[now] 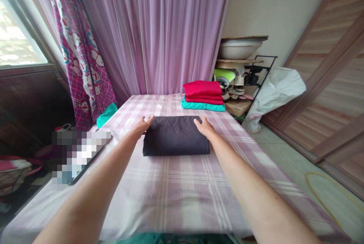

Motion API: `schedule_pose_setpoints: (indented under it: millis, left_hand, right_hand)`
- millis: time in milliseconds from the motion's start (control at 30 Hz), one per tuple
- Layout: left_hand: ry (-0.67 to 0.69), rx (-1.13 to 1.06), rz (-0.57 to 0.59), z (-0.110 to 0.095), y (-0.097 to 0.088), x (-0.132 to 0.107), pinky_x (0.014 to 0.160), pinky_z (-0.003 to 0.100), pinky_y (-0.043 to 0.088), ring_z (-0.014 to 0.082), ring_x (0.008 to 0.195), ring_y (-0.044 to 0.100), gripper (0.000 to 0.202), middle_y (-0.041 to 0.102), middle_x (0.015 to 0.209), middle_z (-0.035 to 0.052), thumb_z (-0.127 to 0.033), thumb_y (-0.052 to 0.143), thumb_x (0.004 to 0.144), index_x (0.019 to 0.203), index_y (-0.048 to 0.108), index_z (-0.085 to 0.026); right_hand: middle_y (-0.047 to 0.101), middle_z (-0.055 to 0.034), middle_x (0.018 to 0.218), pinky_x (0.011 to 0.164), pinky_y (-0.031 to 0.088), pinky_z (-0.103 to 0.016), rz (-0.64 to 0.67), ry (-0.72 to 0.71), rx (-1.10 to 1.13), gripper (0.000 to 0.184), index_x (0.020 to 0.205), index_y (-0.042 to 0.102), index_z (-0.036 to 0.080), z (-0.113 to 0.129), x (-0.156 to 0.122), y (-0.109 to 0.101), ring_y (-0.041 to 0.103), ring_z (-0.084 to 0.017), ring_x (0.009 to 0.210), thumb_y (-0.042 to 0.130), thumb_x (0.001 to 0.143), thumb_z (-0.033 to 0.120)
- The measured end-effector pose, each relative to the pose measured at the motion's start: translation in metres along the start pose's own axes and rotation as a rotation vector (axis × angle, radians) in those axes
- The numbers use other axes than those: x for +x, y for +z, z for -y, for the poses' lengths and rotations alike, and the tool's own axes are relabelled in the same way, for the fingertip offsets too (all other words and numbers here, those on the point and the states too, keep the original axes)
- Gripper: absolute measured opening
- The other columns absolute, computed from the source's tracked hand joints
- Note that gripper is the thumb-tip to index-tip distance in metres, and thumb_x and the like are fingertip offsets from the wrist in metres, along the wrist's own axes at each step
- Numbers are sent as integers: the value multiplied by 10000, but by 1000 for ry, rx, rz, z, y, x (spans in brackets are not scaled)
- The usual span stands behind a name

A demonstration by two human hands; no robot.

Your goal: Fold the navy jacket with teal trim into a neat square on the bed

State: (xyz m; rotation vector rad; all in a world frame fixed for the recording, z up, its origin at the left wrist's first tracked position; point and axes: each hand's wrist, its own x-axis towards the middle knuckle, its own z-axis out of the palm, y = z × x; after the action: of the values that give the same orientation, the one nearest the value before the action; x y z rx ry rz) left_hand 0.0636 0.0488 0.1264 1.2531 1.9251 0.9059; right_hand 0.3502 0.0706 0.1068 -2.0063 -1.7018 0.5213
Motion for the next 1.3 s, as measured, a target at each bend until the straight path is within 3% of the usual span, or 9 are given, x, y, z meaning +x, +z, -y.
schedule_pose_setpoints:
  millis: [167,300,400,567,633,800,967,1100,1300]
  left_hand:
    - [169,336,-45,31,30,7,1047,357,437,281,1308,539,752,516,1465,179,-430,645,831,1485,374,-176]
    - [418,698,-204,17,42,-10,1159,507,301,354,1460,322,663,265,1625,173,-384,553,894,1507,378,-203]
    - [609,815,-197,1,57,-26,1208,571,149,329,1510,198,545,284,1633,81,-437,396,966,1482,443,-268]
    - [519,852,-16,12,84,-33,1193,625,150,320,1503,224,584,329,1616,44,-526,292,983,1514,394,-305]
    - [488,854,39,20,87,-29,1190,627,163,317,1507,212,598,305,1626,40,-543,295,980,1527,364,-312]
    - [518,814,62,29,83,-20,1188,620,173,316,1507,216,591,322,1619,41,-558,345,970,1515,382,-332]
    - [560,698,4,39,81,-23,1211,565,161,299,1493,262,537,396,1581,41,-504,427,961,1464,468,-321]
    - [589,621,-83,46,81,-32,1221,501,191,274,1467,326,470,471,1533,45,-409,423,972,1412,537,-290]
    - [519,643,-38,36,78,-38,1212,525,204,281,1467,328,437,474,1531,38,-358,446,968,1385,561,-302]
  right_hand:
    - [558,-198,1406,1024,422,-397,10,-89,-216,585,1461,451,120,-14,-12,29,543,-294,1274,438,960,423]
    - [393,-179,1549,1100,329,-497,-134,-234,-307,550,1465,454,176,5,-22,24,392,-315,1394,395,975,416]
    - [257,-110,1632,1167,187,-545,-194,-398,-308,563,1517,383,239,24,-28,26,214,-280,1488,297,1004,455]
    - [251,-90,1638,1173,82,-599,136,-328,-388,632,1544,350,283,21,-42,53,180,-305,1499,231,992,568]
    - [237,-87,1643,1172,76,-600,179,-303,-401,643,1550,335,289,14,-45,60,164,-304,1505,227,987,581]
    - [304,-95,1618,1175,138,-553,159,-335,-395,616,1524,394,278,3,-48,56,233,-292,1485,275,988,559]
    - [466,-92,1526,1147,265,-471,-27,-385,-331,518,1429,532,251,-18,-55,55,368,-261,1420,358,994,472]
    - [489,-82,1509,1114,325,-461,-110,-383,-293,488,1398,563,251,-27,-60,60,382,-250,1408,379,995,454]
    - [493,-97,1503,1109,331,-466,-134,-385,-284,481,1393,568,230,-27,-62,65,380,-261,1409,395,994,437]
